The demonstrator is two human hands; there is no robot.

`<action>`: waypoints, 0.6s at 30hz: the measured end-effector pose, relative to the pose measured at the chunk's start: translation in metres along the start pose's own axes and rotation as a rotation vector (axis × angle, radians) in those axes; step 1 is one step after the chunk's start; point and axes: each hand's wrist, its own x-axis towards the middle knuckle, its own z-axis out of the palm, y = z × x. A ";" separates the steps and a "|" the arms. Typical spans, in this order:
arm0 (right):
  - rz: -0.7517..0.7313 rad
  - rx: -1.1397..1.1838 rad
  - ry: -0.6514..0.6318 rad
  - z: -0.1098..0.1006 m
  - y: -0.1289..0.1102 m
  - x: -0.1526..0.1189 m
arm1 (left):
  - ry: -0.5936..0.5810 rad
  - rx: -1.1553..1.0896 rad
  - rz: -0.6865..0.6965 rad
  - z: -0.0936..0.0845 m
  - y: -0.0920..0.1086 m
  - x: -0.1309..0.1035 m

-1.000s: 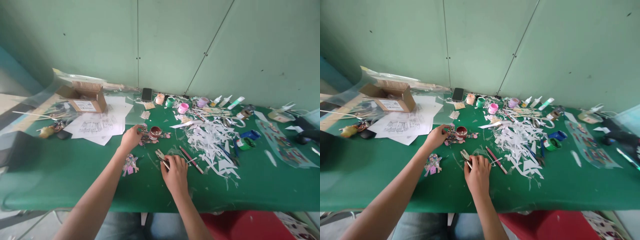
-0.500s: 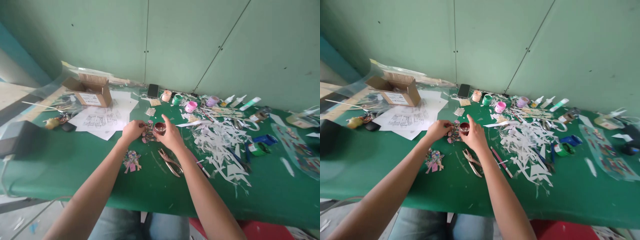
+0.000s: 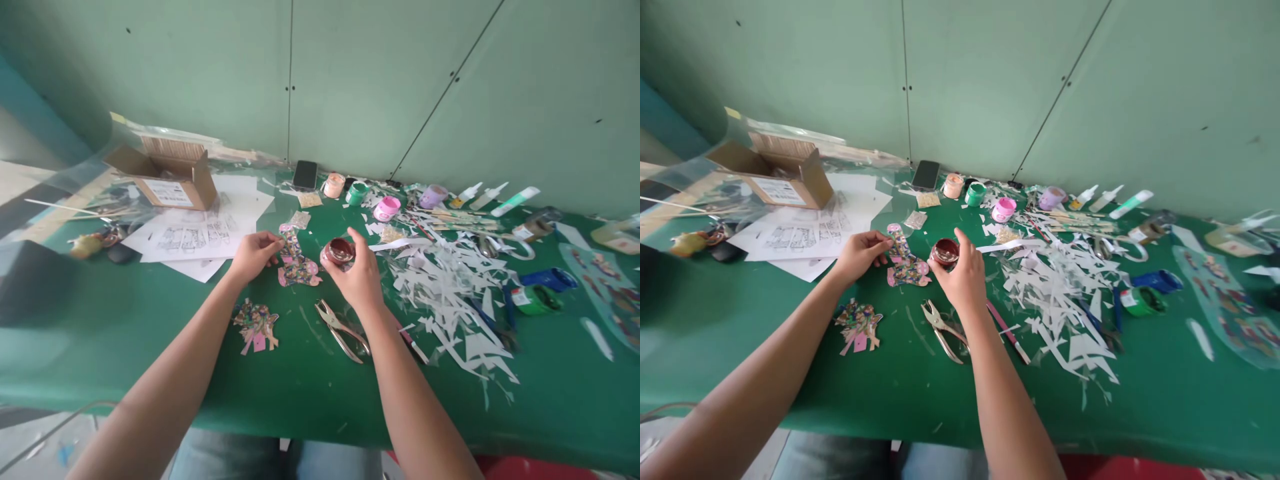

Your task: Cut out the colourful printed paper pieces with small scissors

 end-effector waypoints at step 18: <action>-0.294 0.009 -0.374 -0.002 -0.027 -0.007 | 0.030 0.621 0.220 -0.003 0.001 -0.008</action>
